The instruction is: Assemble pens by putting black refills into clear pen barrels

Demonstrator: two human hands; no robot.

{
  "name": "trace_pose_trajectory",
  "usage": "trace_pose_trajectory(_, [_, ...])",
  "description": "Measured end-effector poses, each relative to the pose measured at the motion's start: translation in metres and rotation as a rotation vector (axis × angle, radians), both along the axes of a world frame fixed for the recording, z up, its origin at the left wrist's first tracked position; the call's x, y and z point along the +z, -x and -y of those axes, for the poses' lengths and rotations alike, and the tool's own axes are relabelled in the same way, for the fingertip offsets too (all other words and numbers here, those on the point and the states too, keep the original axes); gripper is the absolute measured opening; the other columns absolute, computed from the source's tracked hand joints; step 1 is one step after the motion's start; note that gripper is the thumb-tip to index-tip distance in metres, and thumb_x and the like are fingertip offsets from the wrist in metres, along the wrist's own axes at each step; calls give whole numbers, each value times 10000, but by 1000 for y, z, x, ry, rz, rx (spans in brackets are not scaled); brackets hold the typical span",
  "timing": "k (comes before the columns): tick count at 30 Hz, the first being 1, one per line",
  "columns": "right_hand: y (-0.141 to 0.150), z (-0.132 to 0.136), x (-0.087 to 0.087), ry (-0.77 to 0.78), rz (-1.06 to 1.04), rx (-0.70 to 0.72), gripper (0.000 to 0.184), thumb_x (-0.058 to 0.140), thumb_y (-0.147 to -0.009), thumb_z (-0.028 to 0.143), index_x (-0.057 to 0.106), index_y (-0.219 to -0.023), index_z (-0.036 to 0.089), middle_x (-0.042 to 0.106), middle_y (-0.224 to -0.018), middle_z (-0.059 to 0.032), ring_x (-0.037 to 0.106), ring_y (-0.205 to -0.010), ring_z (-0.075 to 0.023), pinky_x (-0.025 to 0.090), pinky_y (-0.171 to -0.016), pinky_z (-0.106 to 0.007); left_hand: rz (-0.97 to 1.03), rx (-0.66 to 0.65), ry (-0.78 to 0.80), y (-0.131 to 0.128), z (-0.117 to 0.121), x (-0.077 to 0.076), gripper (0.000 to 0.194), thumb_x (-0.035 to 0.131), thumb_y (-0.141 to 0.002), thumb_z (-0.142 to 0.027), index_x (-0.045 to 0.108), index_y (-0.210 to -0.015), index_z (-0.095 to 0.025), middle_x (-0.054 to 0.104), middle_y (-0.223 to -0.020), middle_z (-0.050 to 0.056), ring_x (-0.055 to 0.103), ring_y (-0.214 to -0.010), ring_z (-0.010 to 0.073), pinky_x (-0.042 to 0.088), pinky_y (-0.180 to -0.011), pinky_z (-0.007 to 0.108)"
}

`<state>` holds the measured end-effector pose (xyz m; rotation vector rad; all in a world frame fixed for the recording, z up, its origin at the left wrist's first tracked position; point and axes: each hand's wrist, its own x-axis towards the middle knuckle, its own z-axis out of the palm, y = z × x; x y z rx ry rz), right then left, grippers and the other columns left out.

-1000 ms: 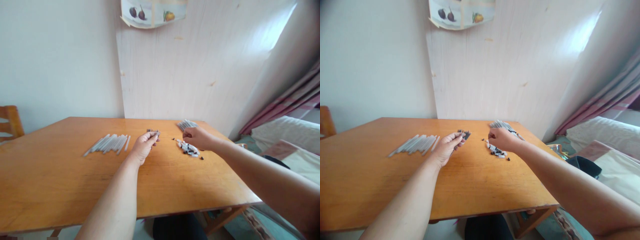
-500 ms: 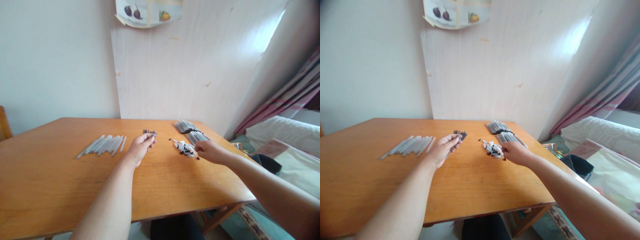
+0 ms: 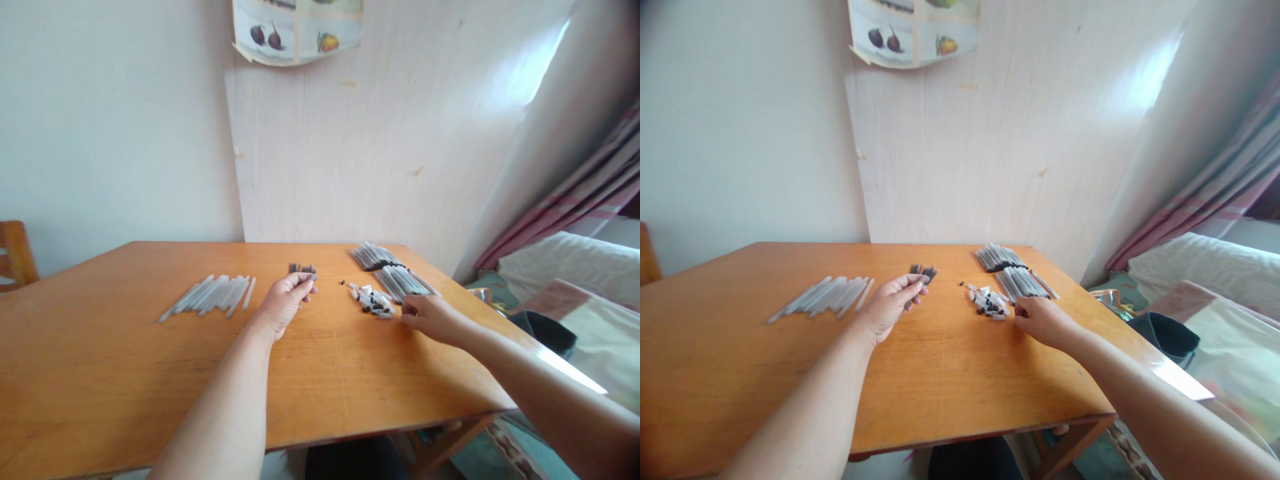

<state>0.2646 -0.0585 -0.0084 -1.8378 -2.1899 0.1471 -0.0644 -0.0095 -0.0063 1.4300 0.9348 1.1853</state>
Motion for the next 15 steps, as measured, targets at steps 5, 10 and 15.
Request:
trace_pose_trajectory(5, [30, -3, 20, 50, -407, -5, 85, 550, -748, 269, 556, -782, 192, 601, -628, 1, 520, -539, -128, 355, -479, -237, -40, -30, -26, -5, 5, 3, 307, 636, -791, -370, 673, -1013, -161, 675, -864, 66, 523, -679, 116, 358, -574, 227])
trace_pose_trajectory(10, [81, -14, 39, 36, -756, 119, 160, 593, -772, 331, 587, -848, 191, 607, -636, 7, 552, -555, -118, 419, -504, -225, -63, -49, -27, -9, 10, 4, 329, 660, -780, -384, 680, -1023, -164, 680, -836, 63, 526, -666, 121, 360, -581, 233])
trace_pose_trajectory(15, [119, -25, 45, 81, -918, 173, 124, 598, -769, 261, 591, -876, 200, 644, -714, -5, 594, -621, -118, 473, -569, -227, -106, -71, -39, -11, 11, 4, 333, 658, -790, -401, 696, -1029, -172, 680, -819, 62, 543, -685, 135, 380, -604, 247])
